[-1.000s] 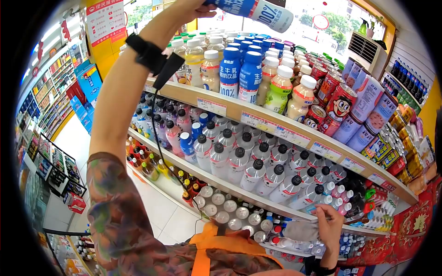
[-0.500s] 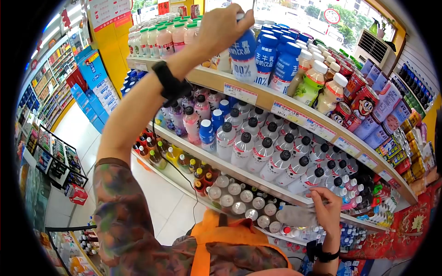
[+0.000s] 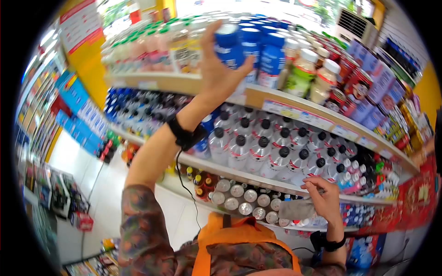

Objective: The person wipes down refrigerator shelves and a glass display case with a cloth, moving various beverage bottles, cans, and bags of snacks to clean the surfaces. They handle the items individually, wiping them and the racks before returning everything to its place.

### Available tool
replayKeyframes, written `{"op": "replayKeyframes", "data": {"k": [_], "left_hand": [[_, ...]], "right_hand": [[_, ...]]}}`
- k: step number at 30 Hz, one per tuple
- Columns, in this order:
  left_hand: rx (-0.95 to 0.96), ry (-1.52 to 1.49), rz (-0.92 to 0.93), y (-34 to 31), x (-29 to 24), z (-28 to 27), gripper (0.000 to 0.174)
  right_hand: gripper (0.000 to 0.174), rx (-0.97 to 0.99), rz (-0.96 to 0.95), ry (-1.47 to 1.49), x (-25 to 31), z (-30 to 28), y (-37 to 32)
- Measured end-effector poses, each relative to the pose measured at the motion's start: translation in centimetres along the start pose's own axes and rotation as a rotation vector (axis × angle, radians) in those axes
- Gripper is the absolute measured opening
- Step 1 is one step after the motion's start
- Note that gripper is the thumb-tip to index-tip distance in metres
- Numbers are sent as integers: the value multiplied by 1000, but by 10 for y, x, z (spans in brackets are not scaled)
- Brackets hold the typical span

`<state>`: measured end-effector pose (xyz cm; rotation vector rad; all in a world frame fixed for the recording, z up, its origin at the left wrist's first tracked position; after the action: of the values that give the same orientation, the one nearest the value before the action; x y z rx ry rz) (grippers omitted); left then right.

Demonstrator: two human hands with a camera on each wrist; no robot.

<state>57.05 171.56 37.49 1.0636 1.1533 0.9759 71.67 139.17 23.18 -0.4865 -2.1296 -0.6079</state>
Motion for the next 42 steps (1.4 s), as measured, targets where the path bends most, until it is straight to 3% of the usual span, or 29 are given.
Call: {"op": "replayKeyframes", "data": {"k": [1, 4, 5, 11, 12, 13, 15, 19, 21, 23, 25, 29, 30, 31, 32, 35, 36, 38, 39, 41, 42], "left_hand": [[-20, -162, -116, -1, 5, 8, 83], [-29, -29, -105, 8, -1, 25, 81], [-35, -194, -209, 7, 8, 35, 79], [-58, 4, -26, 10, -2, 75, 78], [-74, -51, -43, 10, 3, 76, 77], [-71, -181, -169, 7, 6, 78, 76], [-107, 28, 79, 10, -7, 78, 76], [-82, 78, 72, 10, -14, 82, 75], [-85, 114, 45, 8, -16, 83, 73], [-98, 163, 133, 5, -33, 84, 73], [-81, 242, 192, 1, -44, 87, 73], [-98, 72, -54, 0, -23, 79, 76], [-158, 248, 67, 3, -39, 70, 79], [-166, 325, 62, 6, -58, 59, 79], [-174, -9, -223, 4, -71, 53, 81], [-53, -192, -372, -3, -125, 40, 83], [-13, -128, -326, -11, -142, 36, 86], [65, -324, -101, -34, -174, 32, 96], [171, -188, -41, -45, -185, 18, 103], [215, -349, 12, -65, -204, 17, 100], [254, -400, -22, -72, -210, 18, 100]], "right_hand": [[15, 6, -1, -13, -1, -1, 1], [16, 19, 59, -9, -6, -8, 4], [16, 0, 68, -5, -10, -11, 4], [18, 15, 197, -32, -39, -35, -2], [19, -37, 79, 12, -42, -38, -4], [19, -40, 87, 0, -45, -43, -7], [19, -42, 105, -19, -49, -54, -10], [20, -58, -73, -50, -35, -67, 4], [21, -173, -218, 41, -16, -73, 28], [20, -201, -286, 199, 6, -75, 58], [28, -103, -300, 283, 22, -71, 88], [41, -32, -369, 166, 51, -60, 113], [43, -29, -401, 115, 58, -62, 113], [45, -16, -444, 71, 67, -59, 114], [47, 27, -440, 56, 71, -57, 115], [59, 268, -310, 124, 93, -34, 113], [63, 329, -225, 154, 91, -33, 105], [77, 401, -238, 99, 93, -21, 90], [85, 434, -242, 79, 95, -8, 83], [85, 179, -607, 117, 88, 8, 68], [83, 152, -635, 85, 93, 4, 54]]}}
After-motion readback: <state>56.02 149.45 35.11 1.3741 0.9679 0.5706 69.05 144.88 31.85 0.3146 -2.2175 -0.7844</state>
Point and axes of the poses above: each hand's wrist, its own y-axis towards the middle knuckle, its own z-axis out of the palm, x = y × z, the point moved 6 cm from there along y, towards the middle knuckle, and after that the axes turned 1 degree about -x, right-handed, at the moved point
